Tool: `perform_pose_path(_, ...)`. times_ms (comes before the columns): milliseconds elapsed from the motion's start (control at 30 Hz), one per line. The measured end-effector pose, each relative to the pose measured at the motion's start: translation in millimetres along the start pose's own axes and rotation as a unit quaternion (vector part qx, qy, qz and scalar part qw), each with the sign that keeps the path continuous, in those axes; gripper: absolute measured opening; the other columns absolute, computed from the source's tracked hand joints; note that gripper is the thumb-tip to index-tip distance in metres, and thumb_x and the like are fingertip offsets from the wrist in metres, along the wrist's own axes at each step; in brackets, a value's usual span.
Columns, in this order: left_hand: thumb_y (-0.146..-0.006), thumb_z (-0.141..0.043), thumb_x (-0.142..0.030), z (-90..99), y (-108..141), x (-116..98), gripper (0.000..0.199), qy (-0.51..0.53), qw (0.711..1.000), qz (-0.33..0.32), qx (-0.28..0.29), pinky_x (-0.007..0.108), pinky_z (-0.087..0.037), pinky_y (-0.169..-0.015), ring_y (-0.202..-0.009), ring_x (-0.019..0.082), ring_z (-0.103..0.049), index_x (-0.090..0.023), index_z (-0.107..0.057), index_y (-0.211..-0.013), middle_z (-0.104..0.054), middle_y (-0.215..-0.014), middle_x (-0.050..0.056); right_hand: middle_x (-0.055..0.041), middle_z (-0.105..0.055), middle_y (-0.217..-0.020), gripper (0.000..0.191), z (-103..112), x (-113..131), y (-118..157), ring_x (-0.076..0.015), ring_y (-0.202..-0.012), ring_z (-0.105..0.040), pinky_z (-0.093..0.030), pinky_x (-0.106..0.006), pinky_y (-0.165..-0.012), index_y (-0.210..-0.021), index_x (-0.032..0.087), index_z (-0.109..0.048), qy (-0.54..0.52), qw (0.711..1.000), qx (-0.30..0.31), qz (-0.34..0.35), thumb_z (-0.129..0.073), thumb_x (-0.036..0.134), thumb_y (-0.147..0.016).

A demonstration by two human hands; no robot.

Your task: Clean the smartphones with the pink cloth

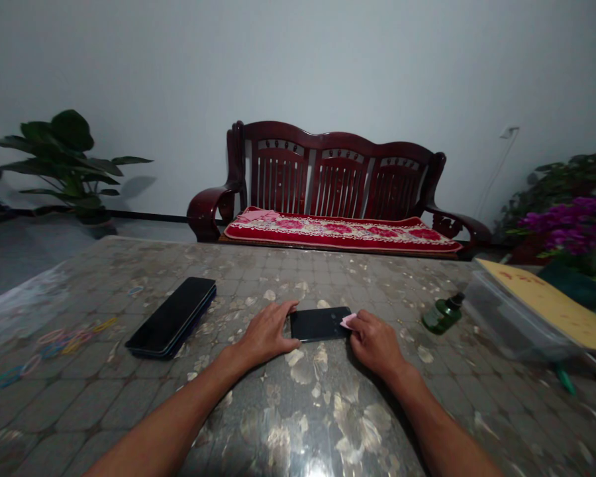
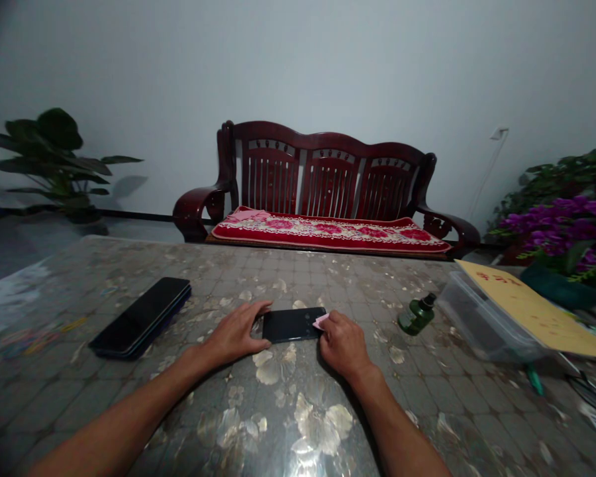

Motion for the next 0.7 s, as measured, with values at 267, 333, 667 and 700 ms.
perform_pose_path(267, -0.069, -0.077, -0.032, -1.8, 0.4, 2.0, 0.076, 0.004, 1.0, 0.0, 0.001, 0.039, -0.048, -0.098, -0.116, 0.03, -0.061, -0.019, -0.05, -0.14, -0.066, -0.125, 0.011, -0.007, -0.069, -0.105, 0.036, -3.3, 4.0, -0.4, -0.0198, -0.1, -0.063, -0.045, -0.026, -0.084, -0.112, 0.022, -0.074, 0.008, 0.999, -0.007, 0.037, -0.051, 0.009, -0.087)
perform_pose_path(333, -0.07, -0.077, -0.033, -2.4, 0.2, 2.7, 0.076, 0.002, 1.0, -0.003, 0.001, 0.039, -0.048, -0.098, -0.115, 0.03, -0.061, -0.019, -0.05, -0.139, -0.066, -0.125, 0.011, -0.0075, -0.068, -0.101, 0.035, -1.1, -3.5, -4.2, -0.0205, -0.098, -0.063, -0.044, -0.027, -0.081, -0.111, 0.022, -0.074, 0.037, 0.999, -0.009, -0.006, -0.049, 0.01, -0.091)
perform_pose_path(667, -0.069, -0.077, -0.032, -2.3, -1.3, 3.3, 0.075, 0.009, 1.0, -0.005, 0.001, 0.039, -0.047, -0.098, -0.115, 0.03, -0.061, -0.019, -0.05, -0.138, -0.066, -0.125, 0.011, -0.0081, -0.067, -0.106, 0.034, -2.4, 12.1, -16.8, -0.0219, -0.1, -0.058, -0.04, -0.029, -0.084, -0.115, 0.024, -0.073, 0.049, 0.998, 0.013, 0.035, -0.045, 0.015, -0.099)
perform_pose_path(700, -0.069, -0.077, -0.032, -2.6, -1.2, 3.6, 0.075, 0.009, 1.0, -0.008, 0.001, 0.039, -0.047, -0.098, -0.115, 0.03, -0.061, -0.019, -0.05, -0.138, -0.066, -0.125, 0.011, -0.0082, -0.067, -0.107, 0.035, -2.3, 13.0, -17.6, -0.0218, -0.1, -0.058, -0.039, -0.029, -0.084, -0.116, 0.024, -0.073, 0.049, 0.998, 0.016, 0.038, -0.045, 0.014, -0.098)
Point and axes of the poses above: each hand's wrist, its own y-axis away from the middle knuckle, its own z-axis out of the back of the hand, x = y × z, the point moved 1 cm from there along -y, towards the middle knuckle
